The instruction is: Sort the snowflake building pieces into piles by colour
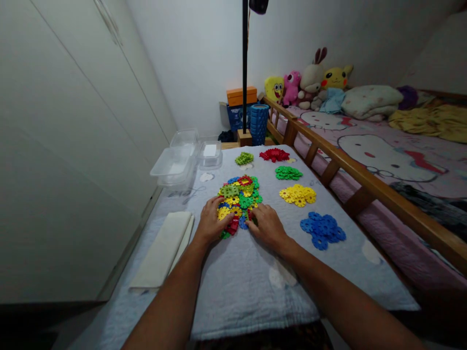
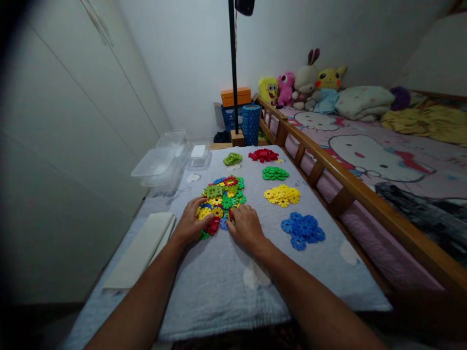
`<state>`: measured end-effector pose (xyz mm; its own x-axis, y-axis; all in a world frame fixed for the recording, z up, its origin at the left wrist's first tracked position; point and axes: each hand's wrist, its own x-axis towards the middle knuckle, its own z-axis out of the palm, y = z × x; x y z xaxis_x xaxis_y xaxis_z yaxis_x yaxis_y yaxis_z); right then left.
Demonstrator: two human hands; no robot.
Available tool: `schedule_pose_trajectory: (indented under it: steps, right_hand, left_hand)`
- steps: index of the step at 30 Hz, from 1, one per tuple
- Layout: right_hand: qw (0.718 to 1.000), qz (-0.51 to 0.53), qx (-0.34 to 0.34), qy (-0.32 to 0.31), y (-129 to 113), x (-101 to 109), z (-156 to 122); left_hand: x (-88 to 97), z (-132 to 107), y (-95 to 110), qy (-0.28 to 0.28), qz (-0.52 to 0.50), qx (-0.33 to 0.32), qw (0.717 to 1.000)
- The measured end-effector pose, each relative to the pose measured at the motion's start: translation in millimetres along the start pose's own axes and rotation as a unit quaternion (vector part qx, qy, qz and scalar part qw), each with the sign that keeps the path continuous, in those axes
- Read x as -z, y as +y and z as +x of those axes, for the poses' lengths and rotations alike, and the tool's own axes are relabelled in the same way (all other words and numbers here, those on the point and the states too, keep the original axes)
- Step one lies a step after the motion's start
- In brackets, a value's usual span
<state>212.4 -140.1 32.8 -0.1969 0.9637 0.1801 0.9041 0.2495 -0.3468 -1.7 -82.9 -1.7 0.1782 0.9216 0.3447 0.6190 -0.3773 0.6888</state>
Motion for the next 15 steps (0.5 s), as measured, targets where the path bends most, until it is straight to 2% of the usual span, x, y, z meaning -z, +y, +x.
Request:
schedule_pose_trajectory:
  steps: [4, 8, 12, 15]
  right_hand:
    - [0.999, 0.019, -0.022, 0.021, 6.1, 1.2, 1.5]
    - [0.998, 0.056, -0.031, -0.006, 19.0, 17.8, 10.7]
    - [0.993, 0.091, -0.071, -0.041, 35.1, 40.6, 35.1]
    - [0.989, 0.114, -0.094, -0.030, 49.8, 50.4, 62.5]
  left_hand:
    - [-1.3, -0.8, -0.8, 0.007, -0.002, 0.001, 1.000]
    - [-1.8, -0.6, -1.1, 0.014, -0.003, 0.004, 1.000]
    - [-0.9, 2.8, 1.4, 0.013, -0.010, 0.014, 1.000]
    - [-0.1, 7.0, 5.0, 0.019, -0.013, 0.017, 1.000]
